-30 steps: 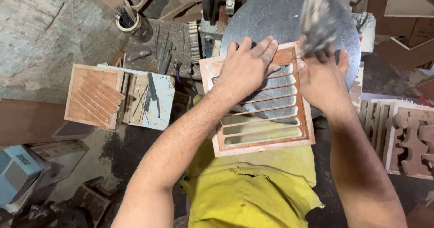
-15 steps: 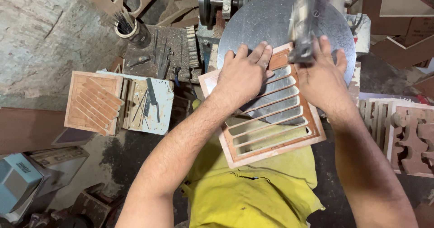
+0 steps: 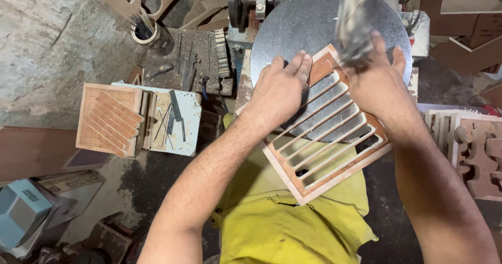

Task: The person cuts parallel slots into a rectangular wooden frame on a scroll saw, guiding the frame by hand along the blade and repositioning it repeatedly to cut each slot. They briefly adjust the saw blade with a small tool partway through, then resume cutting and turn the frame to reach the remaining slots.

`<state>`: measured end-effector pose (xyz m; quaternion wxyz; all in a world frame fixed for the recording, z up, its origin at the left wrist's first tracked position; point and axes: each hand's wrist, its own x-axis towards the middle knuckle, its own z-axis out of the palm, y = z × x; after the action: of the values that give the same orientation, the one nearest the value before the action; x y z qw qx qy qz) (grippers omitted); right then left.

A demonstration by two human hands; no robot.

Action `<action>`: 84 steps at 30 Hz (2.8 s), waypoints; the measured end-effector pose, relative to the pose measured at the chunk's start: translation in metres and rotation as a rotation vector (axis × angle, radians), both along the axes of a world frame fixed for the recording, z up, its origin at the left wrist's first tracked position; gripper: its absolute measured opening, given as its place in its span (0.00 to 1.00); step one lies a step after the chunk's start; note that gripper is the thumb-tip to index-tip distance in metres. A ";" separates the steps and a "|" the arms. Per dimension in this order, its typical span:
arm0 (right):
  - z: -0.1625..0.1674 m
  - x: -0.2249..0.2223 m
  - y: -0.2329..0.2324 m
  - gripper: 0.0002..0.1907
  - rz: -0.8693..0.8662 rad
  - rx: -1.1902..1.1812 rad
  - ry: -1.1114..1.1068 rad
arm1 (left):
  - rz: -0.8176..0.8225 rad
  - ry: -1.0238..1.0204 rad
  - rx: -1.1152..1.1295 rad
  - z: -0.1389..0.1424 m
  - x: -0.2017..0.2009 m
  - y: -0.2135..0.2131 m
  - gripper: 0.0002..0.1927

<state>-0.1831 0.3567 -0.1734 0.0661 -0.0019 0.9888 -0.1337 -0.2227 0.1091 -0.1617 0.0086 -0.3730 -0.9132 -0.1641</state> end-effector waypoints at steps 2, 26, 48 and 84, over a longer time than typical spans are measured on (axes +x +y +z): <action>0.000 -0.003 0.000 0.19 -0.001 -0.012 0.027 | -0.003 -0.052 -0.018 0.002 0.001 0.001 0.28; 0.015 -0.019 0.006 0.31 -0.050 -0.027 0.015 | -0.006 -0.316 -0.019 0.013 0.009 0.007 0.32; 0.039 -0.033 0.009 0.26 0.097 0.092 0.166 | 0.147 -0.096 0.049 0.008 0.029 0.028 0.31; 0.025 0.175 0.012 0.26 -0.663 -1.045 0.341 | 0.164 -0.201 -0.013 0.005 0.033 0.027 0.32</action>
<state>-0.0080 0.3683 -0.1484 -0.1468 0.2506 0.7381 -0.6090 -0.1896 0.1362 -0.1562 -0.0720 -0.2790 -0.9379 -0.1934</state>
